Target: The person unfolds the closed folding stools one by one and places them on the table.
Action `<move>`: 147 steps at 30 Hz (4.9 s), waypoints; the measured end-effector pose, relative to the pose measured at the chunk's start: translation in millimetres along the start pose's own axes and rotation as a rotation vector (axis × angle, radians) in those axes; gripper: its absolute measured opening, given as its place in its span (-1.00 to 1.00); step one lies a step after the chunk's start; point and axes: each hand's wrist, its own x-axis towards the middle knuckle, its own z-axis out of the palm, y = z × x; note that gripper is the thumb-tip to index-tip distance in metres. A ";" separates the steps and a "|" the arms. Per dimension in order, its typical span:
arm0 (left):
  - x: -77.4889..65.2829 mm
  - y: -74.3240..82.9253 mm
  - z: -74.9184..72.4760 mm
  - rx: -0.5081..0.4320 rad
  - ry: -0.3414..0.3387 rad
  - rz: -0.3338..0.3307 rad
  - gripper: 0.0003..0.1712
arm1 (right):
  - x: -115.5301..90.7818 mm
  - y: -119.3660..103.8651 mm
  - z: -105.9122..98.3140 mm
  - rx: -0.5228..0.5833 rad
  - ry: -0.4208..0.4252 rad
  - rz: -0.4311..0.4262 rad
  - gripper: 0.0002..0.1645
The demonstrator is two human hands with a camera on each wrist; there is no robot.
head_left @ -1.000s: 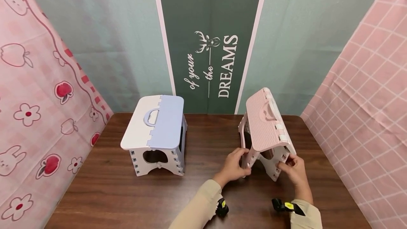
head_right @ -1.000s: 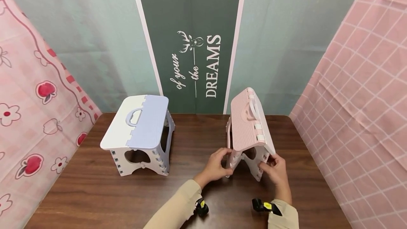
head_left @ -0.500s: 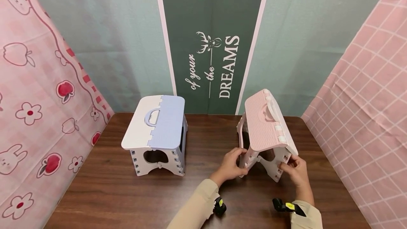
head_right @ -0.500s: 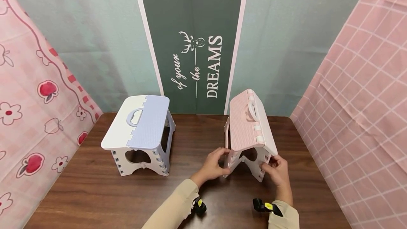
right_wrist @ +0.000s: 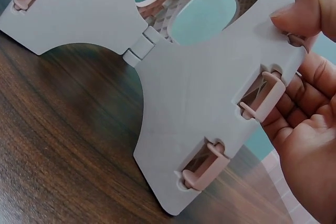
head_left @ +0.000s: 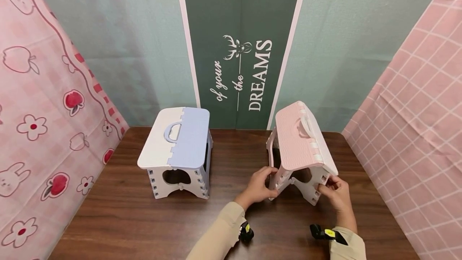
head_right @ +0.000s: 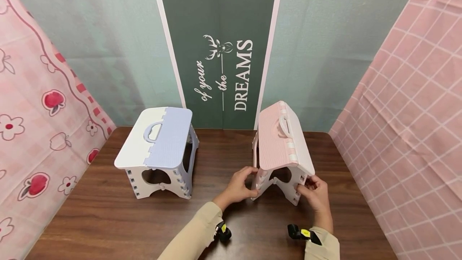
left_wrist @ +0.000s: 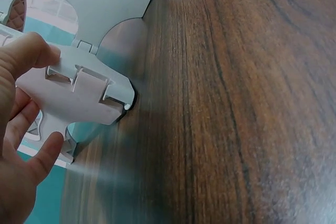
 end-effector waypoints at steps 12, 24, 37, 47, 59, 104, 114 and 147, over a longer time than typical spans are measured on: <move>1.8 1.1 -5.6 -0.026 -0.031 -0.026 -0.29 | 2.6 -0.1 -6.7 -0.024 -0.005 0.012 -0.42; -0.3 3.3 -9.5 -0.023 -0.038 -0.039 -0.29 | 2.5 0.1 -11.6 -0.046 -0.021 0.009 -0.43; -4.1 -1.2 -5.1 -0.013 0.000 -0.026 -0.33 | 0.3 -5.7 -10.1 -0.070 -0.094 0.089 -0.48; -3.9 0.8 -5.5 0.008 0.000 -0.013 -0.33 | -3.8 -14.4 -5.5 -0.213 -0.095 0.094 -0.59; -6.1 7.1 -10.4 0.029 0.004 -0.029 -0.28 | -12.6 -22.6 4.7 -0.320 -0.098 0.045 -0.69; 41.0 82.9 -54.4 0.039 0.171 0.205 -0.46 | 29.9 -96.6 45.2 -0.353 -0.155 -0.605 -0.58; 51.8 85.6 -46.6 0.153 0.158 0.279 -0.62 | 31.7 -92.3 43.4 -0.420 -0.141 -0.563 -0.58; 49.7 85.4 -52.5 0.357 0.140 0.345 -0.64 | 27.6 -110.2 48.0 -0.558 -0.175 -0.625 -0.58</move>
